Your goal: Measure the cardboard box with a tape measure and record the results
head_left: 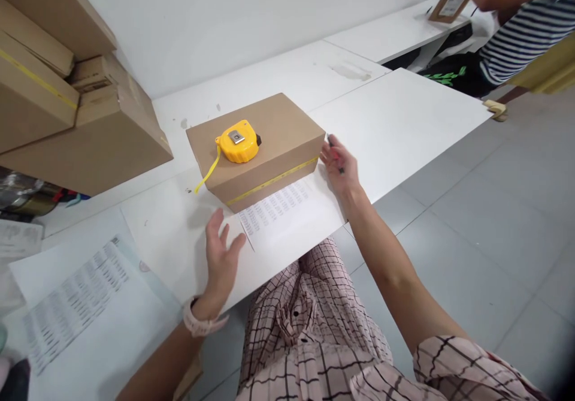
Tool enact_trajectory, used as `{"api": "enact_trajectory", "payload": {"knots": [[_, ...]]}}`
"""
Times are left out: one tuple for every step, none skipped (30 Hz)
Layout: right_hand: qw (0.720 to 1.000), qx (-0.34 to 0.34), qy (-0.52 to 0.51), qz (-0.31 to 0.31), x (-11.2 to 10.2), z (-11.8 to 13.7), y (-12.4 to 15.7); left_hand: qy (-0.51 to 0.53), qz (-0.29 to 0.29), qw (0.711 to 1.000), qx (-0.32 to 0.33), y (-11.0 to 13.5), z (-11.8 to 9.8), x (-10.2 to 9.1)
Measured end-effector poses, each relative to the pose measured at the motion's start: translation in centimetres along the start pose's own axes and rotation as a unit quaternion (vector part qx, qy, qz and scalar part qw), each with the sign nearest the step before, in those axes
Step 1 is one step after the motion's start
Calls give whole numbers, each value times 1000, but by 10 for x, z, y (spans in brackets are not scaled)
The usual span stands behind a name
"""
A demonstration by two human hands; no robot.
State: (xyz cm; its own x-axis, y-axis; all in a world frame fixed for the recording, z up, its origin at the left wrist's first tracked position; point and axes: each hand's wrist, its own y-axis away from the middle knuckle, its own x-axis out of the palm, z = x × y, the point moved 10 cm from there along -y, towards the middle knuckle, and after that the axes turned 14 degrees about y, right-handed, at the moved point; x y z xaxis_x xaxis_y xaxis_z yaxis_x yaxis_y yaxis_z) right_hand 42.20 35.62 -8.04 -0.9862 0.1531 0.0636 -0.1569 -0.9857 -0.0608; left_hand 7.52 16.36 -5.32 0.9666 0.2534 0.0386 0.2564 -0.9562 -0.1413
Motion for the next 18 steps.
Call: {"api": "enact_trajectory", "payload": {"knots": [[999,-10,-27,-32,-13,3,2,-60,50,996,36,15,-8,10],[996,-23,-60,-63,-26,6,8,-127,113,983,75,32,-15,23],[992,-35,-92,-83,-37,9,17,-198,173,958,111,49,-17,36],[988,-48,-115,-94,-44,12,30,-267,220,927,144,64,-16,46],[984,-56,-140,-98,-49,14,47,-329,251,894,172,77,-13,53],[981,-58,-161,-94,-49,16,65,-380,268,864,192,86,-8,56],[983,-46,-156,-86,-46,15,85,-421,278,839,201,91,-3,58],[986,-27,-144,-80,-41,13,105,-452,285,820,204,94,3,59],[989,-9,-134,-65,-31,11,124,-476,290,806,202,95,8,58],[990,0,-132,-42,-17,12,141,-492,293,796,198,95,11,58],[992,9,-129,-5,1,13,156,-503,292,790,194,95,13,57],[992,14,-123,39,23,15,169,-509,291,787,190,94,13,57],[990,16,-112,87,47,18,179,-512,291,786,186,93,13,57],[986,17,-96,136,71,22,188,-513,293,786,182,93,12,57],[980,18,-72,184,94,24,195,-513,294,786,179,93,12,58],[974,22,-41,223,114,25,200,-512,295,787,176,94,11,58],[968,27,-5,251,131,25,202,-511,295,788,176,94,11,58],[961,36,28,273,145,22,202,-510,292,790,176,95,10,58]]}}
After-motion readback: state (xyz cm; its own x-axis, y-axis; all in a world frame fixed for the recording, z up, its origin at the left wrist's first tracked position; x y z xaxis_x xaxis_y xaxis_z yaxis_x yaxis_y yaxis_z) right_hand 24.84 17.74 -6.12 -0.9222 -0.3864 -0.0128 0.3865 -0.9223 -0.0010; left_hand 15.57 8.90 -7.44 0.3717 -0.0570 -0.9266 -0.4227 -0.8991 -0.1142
